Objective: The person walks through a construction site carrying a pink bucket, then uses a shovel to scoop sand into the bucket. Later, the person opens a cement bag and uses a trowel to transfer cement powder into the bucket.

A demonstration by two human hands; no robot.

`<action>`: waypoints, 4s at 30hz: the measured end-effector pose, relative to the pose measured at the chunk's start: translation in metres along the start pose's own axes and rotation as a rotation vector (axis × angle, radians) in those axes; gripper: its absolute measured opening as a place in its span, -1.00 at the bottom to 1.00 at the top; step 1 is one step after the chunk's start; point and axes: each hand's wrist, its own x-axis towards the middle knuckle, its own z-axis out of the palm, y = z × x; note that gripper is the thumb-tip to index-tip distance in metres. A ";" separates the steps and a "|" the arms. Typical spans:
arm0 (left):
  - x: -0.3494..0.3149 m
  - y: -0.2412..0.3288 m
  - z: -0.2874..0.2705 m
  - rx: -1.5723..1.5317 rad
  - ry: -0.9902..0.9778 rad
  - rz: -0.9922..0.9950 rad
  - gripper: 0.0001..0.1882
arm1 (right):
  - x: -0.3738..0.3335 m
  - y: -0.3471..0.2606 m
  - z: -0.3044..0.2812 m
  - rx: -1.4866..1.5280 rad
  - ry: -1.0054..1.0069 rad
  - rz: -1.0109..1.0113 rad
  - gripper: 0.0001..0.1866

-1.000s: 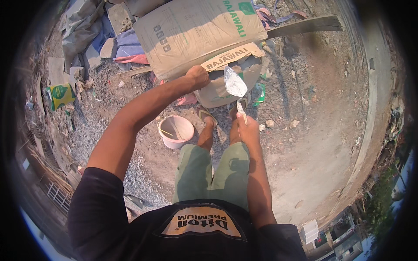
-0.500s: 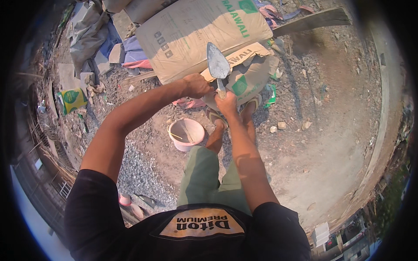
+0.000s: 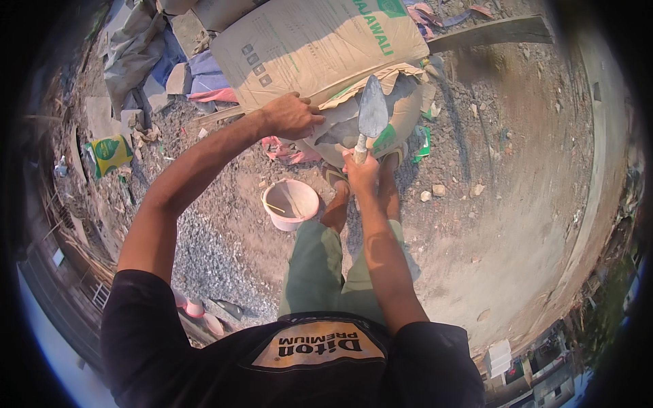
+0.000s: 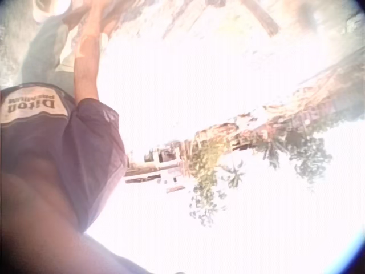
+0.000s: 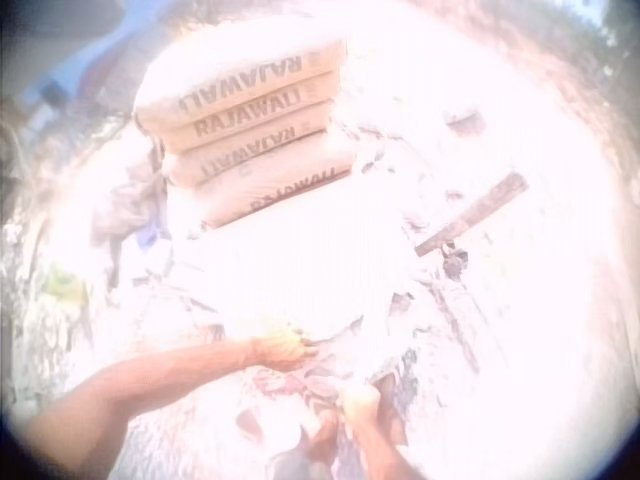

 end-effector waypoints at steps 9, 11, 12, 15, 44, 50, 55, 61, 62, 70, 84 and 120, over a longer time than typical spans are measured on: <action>0.010 0.075 0.033 -0.185 0.424 -0.640 -0.54 | -0.005 -0.001 0.001 0.011 0.017 0.008 -0.83; 0.020 0.076 0.044 -0.101 0.439 -0.749 -0.52 | -0.007 -0.002 0.003 0.029 0.040 0.010 -0.83; 0.023 0.076 0.050 -0.057 0.447 -0.806 -0.51 | -0.008 -0.004 0.005 0.041 0.047 0.015 -0.83; 0.019 0.067 0.063 -0.088 0.444 -0.937 -0.49 | -0.010 -0.006 0.006 0.006 0.042 0.011 -0.82; -0.004 -0.057 0.036 -0.397 0.368 -0.826 -0.49 | 0.001 -0.042 -0.068 -0.254 -0.330 0.001 -0.81; -0.023 0.053 0.020 -0.313 0.846 -0.956 -0.37 | 0.001 -0.120 -0.139 -0.647 -0.260 -0.439 -0.68; 0.011 0.137 0.038 -0.463 0.904 -0.891 -0.37 | 0.013 -0.121 -0.168 -0.961 -0.107 -0.632 -0.62; 0.087 0.187 0.048 -0.642 0.743 -1.031 -0.32 | 0.036 -0.184 -0.182 -1.195 -0.336 -0.590 -0.59; 0.097 0.187 0.049 -0.662 0.733 -1.070 -0.32 | 0.044 -0.208 -0.173 -1.344 -0.373 -0.668 -0.60; 0.146 0.192 0.034 -0.726 0.771 -1.094 -0.40 | 0.169 -0.255 -0.107 -1.877 -0.729 -1.119 -0.85; 0.179 0.239 0.034 -0.739 0.953 -1.359 -0.46 | 0.183 -0.196 -0.055 -1.670 -1.050 -0.926 -0.83; -0.146 0.288 0.287 -1.911 1.996 -2.092 -0.68 | 0.107 -0.185 -0.113 -1.263 -0.823 -0.503 -0.62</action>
